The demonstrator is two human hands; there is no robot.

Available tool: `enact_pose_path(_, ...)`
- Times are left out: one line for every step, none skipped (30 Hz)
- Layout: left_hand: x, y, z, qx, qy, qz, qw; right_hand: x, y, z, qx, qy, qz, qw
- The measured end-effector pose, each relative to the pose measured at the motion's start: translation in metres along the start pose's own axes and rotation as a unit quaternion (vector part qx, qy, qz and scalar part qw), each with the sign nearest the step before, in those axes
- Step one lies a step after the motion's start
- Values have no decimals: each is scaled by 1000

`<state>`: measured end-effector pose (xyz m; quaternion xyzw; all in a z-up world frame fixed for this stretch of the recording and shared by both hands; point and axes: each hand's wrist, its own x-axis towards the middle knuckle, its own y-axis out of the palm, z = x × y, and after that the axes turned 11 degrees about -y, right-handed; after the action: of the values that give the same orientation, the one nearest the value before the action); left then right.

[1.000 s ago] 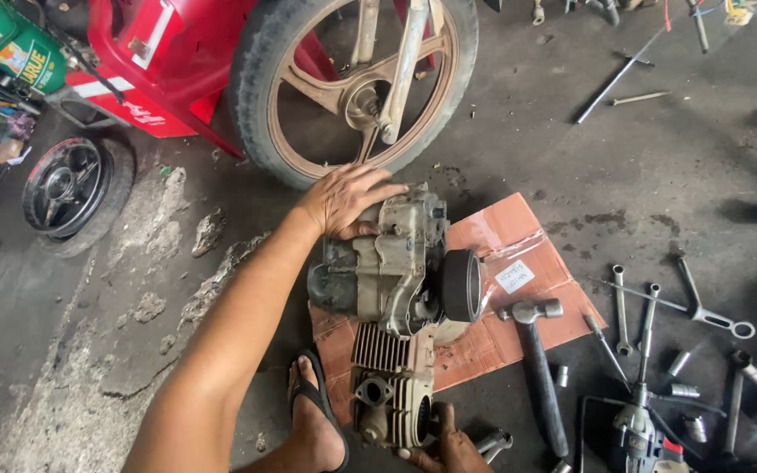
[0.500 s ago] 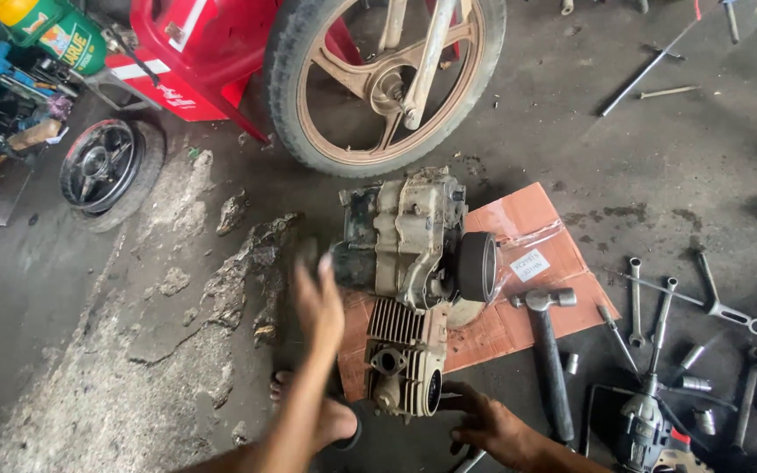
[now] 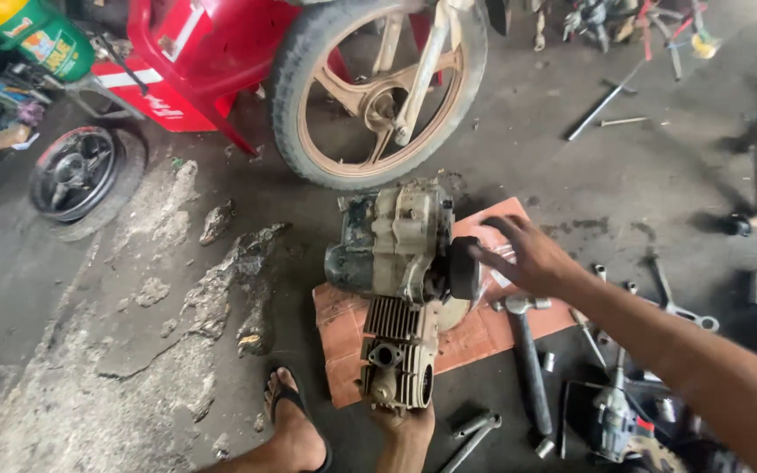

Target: Repairing a motorcycle engine block using various tools while working on the floor of a workshop.

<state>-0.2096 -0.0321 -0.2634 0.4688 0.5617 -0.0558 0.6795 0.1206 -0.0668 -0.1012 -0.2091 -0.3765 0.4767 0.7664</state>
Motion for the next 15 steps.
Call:
enact_pose_path(-4,-4,3,6,-2,-2,1000,9,11,-8,-2,1,2,1000)
enact_pose_path(-8,-9,6,12,-4,-5,1000,18,22,-16,54,-25,2,998)
enact_pose_path(-9,-11,4,17,-2,-2,1000,33,36,-24,110,-58,0,992)
enact_pose_path(-13,-6,3,23,0,2,1000,31,48,-22,108,-64,-1,992)
enact_pose_path(-18,0,0,30,4,4,1000,30,61,-20,153,27,26,988)
enact_pose_path(-22,7,-3,36,7,7,999,30,74,-20,195,117,54,972)
enact_pose_path(-26,17,0,42,9,7,999,26,81,-22,195,115,55,973)
enact_pose_path(-30,26,3,47,11,7,999,23,87,-25,232,139,-20,963)
enact_pose_path(-36,34,4,50,15,6,999,20,97,-26,269,162,-91,945)
enact_pose_path(-41,46,5,53,18,5,998,21,99,-32,270,158,-88,946)
enact_pose_path(-48,59,1,61,25,3,998,24,103,-35,312,165,-111,929)
enact_pose_path(-55,73,-4,69,32,1,997,25,107,-40,352,171,-134,910)
enact_pose_path(-59,87,-6,74,38,-4,997,29,102,-37,357,171,-130,909)
enact_pose_path(-62,98,-9,79,44,-9,996,32,97,-34,354,176,-130,909)
enact_pose_path(-67,108,-11,83,51,-14,995,34,90,-31,351,180,-129,910)
